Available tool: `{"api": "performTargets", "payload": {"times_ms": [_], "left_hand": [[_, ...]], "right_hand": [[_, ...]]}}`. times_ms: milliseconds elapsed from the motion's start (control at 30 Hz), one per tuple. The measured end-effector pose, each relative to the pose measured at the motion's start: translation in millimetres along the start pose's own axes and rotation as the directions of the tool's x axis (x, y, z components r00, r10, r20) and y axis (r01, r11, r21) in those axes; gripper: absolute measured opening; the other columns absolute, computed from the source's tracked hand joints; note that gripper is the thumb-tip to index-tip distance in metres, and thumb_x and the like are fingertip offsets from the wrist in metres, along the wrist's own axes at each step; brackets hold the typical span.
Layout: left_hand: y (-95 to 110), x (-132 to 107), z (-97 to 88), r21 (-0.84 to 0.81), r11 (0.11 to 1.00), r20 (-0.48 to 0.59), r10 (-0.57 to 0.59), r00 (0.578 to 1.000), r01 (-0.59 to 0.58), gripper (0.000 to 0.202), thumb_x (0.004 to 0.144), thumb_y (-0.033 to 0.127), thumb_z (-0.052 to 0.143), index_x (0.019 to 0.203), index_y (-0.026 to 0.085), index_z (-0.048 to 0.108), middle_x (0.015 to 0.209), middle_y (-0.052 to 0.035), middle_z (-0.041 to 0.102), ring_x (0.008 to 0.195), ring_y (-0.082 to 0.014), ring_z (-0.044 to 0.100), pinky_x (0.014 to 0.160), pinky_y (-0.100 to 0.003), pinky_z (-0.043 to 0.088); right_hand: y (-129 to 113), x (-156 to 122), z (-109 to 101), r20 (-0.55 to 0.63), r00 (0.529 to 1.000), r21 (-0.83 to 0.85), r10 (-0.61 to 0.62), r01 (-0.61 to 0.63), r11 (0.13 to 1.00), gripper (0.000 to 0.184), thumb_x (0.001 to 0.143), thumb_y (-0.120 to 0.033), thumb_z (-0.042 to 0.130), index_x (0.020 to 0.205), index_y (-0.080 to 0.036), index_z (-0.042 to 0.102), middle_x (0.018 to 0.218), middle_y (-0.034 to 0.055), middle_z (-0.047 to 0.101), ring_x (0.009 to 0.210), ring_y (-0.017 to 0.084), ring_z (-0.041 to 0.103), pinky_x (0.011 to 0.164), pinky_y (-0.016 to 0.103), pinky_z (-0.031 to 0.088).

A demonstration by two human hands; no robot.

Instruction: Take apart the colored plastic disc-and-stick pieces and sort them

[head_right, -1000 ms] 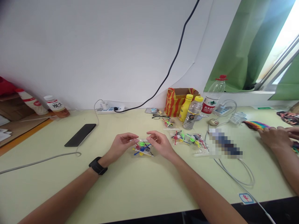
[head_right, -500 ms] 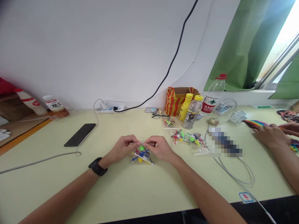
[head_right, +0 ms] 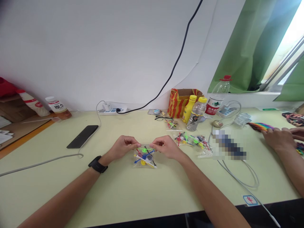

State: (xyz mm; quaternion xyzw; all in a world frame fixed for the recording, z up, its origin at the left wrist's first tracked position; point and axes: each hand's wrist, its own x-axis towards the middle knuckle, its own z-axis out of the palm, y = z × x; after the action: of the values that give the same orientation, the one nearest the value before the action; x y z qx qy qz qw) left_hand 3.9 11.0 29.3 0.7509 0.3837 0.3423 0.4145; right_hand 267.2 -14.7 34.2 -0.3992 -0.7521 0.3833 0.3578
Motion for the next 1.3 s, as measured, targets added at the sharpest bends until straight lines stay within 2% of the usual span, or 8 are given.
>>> {"api": "performTargets", "payload": {"times_ms": [167, 433, 600, 767, 933, 1033, 1100, 1300], "left_hand": [[-1, 0, -0.7, 0.031, 1.0, -0.006, -0.001, 1.0, 0.001, 0.036, 0.081, 0.05, 0.078, 0.071, 0.015, 0.076, 0.066, -0.0038, 0.07, 0.061, -0.0138, 0.056, 0.055, -0.023, 0.043], [-6, -2, -1.1, -0.036, 0.997, -0.028, -0.063, 0.998, 0.062, 0.048, 0.075, 0.058, 0.081, 0.063, 0.013, 0.065, 0.057, -0.0001, 0.058, 0.053, -0.0095, 0.045, 0.047, -0.021, 0.033], [-1, -2, 2.8, -0.032, 0.998, -0.006, -0.046, 0.999, 0.046, 0.047, 0.083, 0.056, 0.075, 0.064, 0.014, 0.066, 0.058, 0.0005, 0.055, 0.055, -0.0097, 0.044, 0.048, -0.021, 0.033], [4, -5, 9.2, -0.049, 0.999, 0.006, -0.023, 1.0, 0.023, 0.041, 0.088, 0.051, 0.071, 0.07, 0.014, 0.068, 0.064, -0.0003, 0.058, 0.061, -0.0115, 0.049, 0.054, -0.022, 0.038], [9, -6, 16.2, -0.128, 0.992, 0.001, -0.021, 1.0, 0.021, 0.036, 0.092, 0.048, 0.067, 0.08, 0.015, 0.068, 0.074, -0.0024, 0.066, 0.069, -0.0147, 0.061, 0.062, -0.023, 0.048], [11, -7, 19.7, -0.203, 0.976, 0.101, -0.054, 0.993, 0.074, 0.032, 0.091, 0.046, 0.07, 0.092, 0.015, 0.073, 0.085, -0.0072, 0.073, 0.077, -0.0199, 0.07, 0.072, -0.03, 0.056], [12, -8, 21.0, -0.223, 0.97, 0.138, -0.07, 0.988, 0.1, 0.031, 0.091, 0.045, 0.071, 0.091, 0.014, 0.074, 0.081, -0.008, 0.074, 0.075, -0.0207, 0.071, 0.072, -0.031, 0.058], [12, -9, 21.6, -0.229, 0.968, 0.116, -0.075, 0.99, 0.1, 0.03, 0.089, 0.043, 0.074, 0.091, 0.013, 0.075, 0.083, -0.0077, 0.075, 0.075, -0.0208, 0.072, 0.072, -0.03, 0.059]], "right_hand": [[-1, -1, -2, 0.007, 1.0, 0.003, 0.024, -0.025, 1.0, 0.043, 0.085, -0.058, 0.071, 0.068, -0.018, 0.07, 0.06, 0.0014, 0.064, 0.054, 0.013, 0.05, 0.052, 0.026, 0.039], [-4, -2, -6, 0.011, 1.0, -0.01, -0.007, 0.008, 1.0, 0.052, 0.085, -0.061, 0.07, 0.058, -0.019, 0.052, 0.056, -0.0033, 0.044, 0.055, 0.011, 0.037, 0.049, 0.025, 0.031], [-2, -2, -6, 0.008, 1.0, -0.046, -0.027, 0.027, 0.999, 0.049, 0.09, -0.058, 0.064, 0.061, -0.019, 0.059, 0.059, -0.0004, 0.053, 0.058, 0.013, 0.044, 0.055, 0.026, 0.037], [-3, -1, 1, -0.043, 0.998, -0.008, -0.036, 0.036, 0.999, 0.031, 0.09, -0.049, 0.068, 0.086, -0.019, 0.076, 0.084, 0.0059, 0.074, 0.073, 0.019, 0.062, 0.067, 0.03, 0.049], [-4, -1, 10, -0.033, 0.999, 0.019, -0.014, 0.014, 1.0, 0.03, 0.09, -0.047, 0.069, 0.083, -0.019, 0.078, 0.082, 0.0058, 0.075, 0.072, 0.018, 0.061, 0.065, 0.03, 0.049], [-2, -1, 14, -0.054, 0.999, 0.025, -0.002, 0.003, 1.0, 0.031, 0.089, -0.047, 0.069, 0.081, -0.018, 0.077, 0.08, 0.0058, 0.074, 0.071, 0.018, 0.061, 0.064, 0.03, 0.048], [-2, -1, 15, -0.045, 0.999, 0.04, 0.002, 0.0, 0.999, 0.032, 0.09, -0.048, 0.069, 0.083, -0.018, 0.077, 0.082, 0.0063, 0.074, 0.072, 0.018, 0.061, 0.065, 0.03, 0.048], [-2, -1, 18, -0.021, 1.0, 0.052, -0.007, 0.008, 0.999, 0.032, 0.092, -0.046, 0.066, 0.084, -0.016, 0.076, 0.082, 0.006, 0.074, 0.074, 0.018, 0.062, 0.068, 0.029, 0.049]]}}
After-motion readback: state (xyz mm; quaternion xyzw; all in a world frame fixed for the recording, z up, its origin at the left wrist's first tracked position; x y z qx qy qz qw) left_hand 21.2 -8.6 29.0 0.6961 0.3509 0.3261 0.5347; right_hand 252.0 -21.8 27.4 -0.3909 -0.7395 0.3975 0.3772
